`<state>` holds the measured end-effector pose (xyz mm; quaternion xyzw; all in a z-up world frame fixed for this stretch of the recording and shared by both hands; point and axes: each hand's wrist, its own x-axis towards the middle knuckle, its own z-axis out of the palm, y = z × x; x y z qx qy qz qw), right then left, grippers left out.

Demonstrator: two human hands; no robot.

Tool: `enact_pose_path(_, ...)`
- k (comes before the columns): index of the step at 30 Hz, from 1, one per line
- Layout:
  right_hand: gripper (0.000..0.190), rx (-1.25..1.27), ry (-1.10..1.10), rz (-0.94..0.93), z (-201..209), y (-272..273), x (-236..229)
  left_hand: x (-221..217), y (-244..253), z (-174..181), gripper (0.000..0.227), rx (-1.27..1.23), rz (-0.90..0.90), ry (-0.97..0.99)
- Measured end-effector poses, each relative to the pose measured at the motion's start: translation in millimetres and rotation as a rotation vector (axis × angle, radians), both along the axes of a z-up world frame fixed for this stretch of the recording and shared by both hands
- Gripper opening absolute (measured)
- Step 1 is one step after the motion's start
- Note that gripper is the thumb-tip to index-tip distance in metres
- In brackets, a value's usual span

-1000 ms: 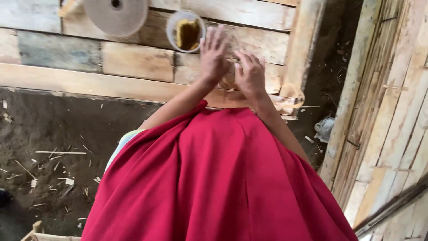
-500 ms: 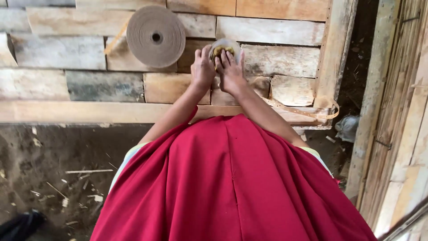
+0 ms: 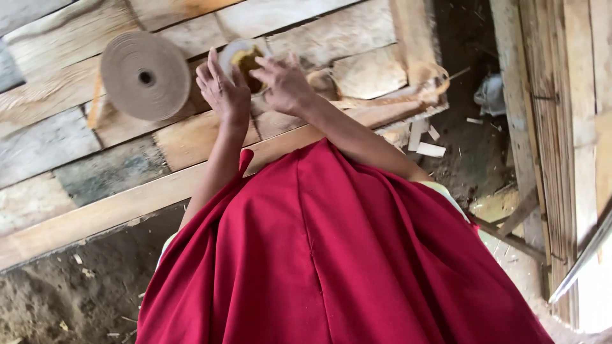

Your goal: The person unrolls a perforated adhesive strip from a roll, applies a paste-like substance from a container onto the strip, and presses it onto a wooden surface. The person smooths the strip with their hands to ensure adhesion.

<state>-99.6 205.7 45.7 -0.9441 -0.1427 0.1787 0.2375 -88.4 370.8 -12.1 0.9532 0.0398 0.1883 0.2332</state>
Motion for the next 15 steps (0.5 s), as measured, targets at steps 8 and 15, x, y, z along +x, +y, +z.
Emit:
enact_pose_path(8,0.032,0.115,-0.566,-0.59,-5,-217,-64,-50,-190,-5,0.037,-0.023,-0.845,-0.119)
enact_pose_path(15,0.03,-0.128,0.011,-0.772,-32,-365,-82,-107,-317,-21,0.049,0.182,-1.206,0.297)
